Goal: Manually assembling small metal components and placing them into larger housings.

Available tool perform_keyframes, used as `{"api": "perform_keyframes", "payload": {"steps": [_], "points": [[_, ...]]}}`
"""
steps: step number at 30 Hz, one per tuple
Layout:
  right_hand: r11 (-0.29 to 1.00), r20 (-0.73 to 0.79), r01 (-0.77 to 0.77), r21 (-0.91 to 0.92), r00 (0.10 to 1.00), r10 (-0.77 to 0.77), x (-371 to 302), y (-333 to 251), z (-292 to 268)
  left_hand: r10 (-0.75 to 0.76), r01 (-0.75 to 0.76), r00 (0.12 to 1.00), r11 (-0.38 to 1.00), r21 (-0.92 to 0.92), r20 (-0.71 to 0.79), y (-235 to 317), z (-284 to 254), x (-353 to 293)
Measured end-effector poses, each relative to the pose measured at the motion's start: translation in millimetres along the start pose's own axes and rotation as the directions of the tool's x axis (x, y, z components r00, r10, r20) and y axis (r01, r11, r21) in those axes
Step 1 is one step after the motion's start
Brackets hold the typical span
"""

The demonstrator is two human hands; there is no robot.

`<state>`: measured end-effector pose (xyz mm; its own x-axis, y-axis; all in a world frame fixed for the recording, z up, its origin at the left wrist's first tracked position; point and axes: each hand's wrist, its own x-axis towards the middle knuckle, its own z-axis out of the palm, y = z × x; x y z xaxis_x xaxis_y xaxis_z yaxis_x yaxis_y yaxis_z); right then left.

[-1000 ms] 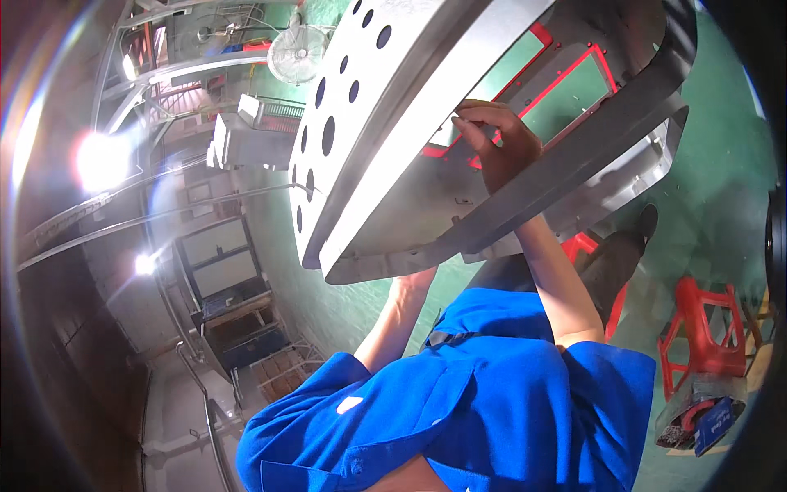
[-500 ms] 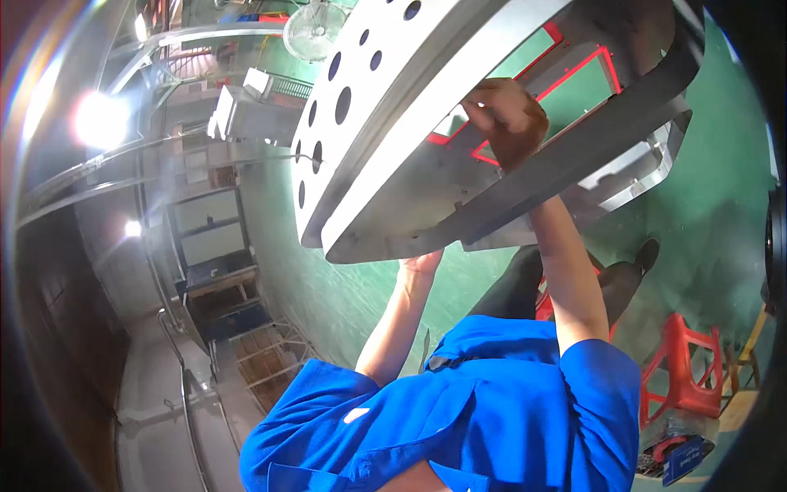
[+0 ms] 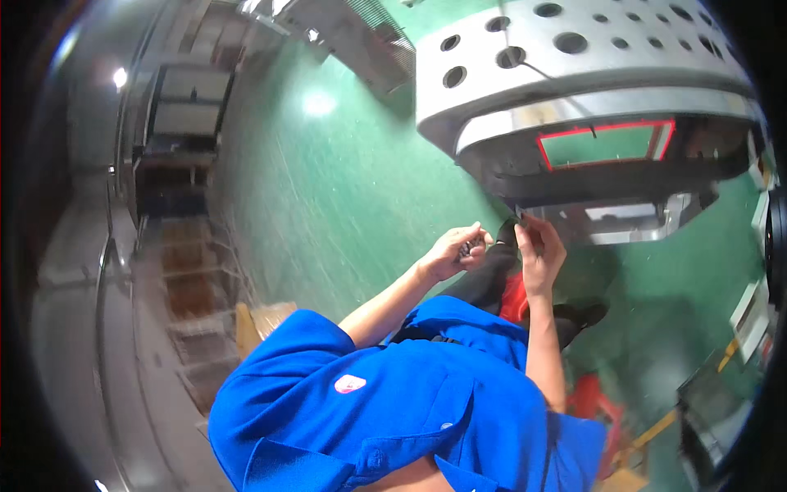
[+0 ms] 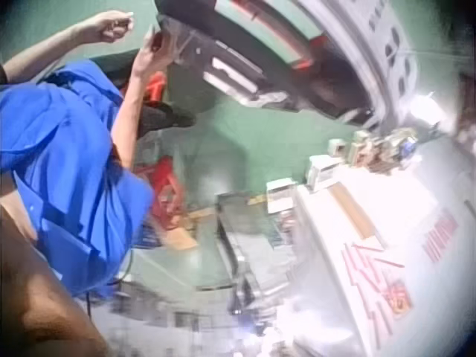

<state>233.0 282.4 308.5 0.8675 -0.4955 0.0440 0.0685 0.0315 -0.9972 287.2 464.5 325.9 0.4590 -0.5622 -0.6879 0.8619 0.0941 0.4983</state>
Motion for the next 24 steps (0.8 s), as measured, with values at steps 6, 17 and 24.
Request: {"api": "perform_keyframes", "payload": {"steps": [6,17,24], "points": [[0.973,0.211,0.028,-0.23,0.977,0.021,-50.0,-56.7,-10.5,0.027,-0.056,0.98,0.988,0.141,0.197,-31.5,14.7,-15.2],[0.562,0.664,0.631,-0.535,0.725,-0.183,-40.7,-59.8,-49.6,0.202,-0.196,0.89,0.979,-0.055,0.408,-71.5,48.2,9.0],[0.647,0.75,0.671,-0.362,0.622,-0.225,-13.7,-42.0,-54.6,0.221,-0.193,0.869,0.975,-0.108,0.442,-96.1,35.6,20.7]]}}
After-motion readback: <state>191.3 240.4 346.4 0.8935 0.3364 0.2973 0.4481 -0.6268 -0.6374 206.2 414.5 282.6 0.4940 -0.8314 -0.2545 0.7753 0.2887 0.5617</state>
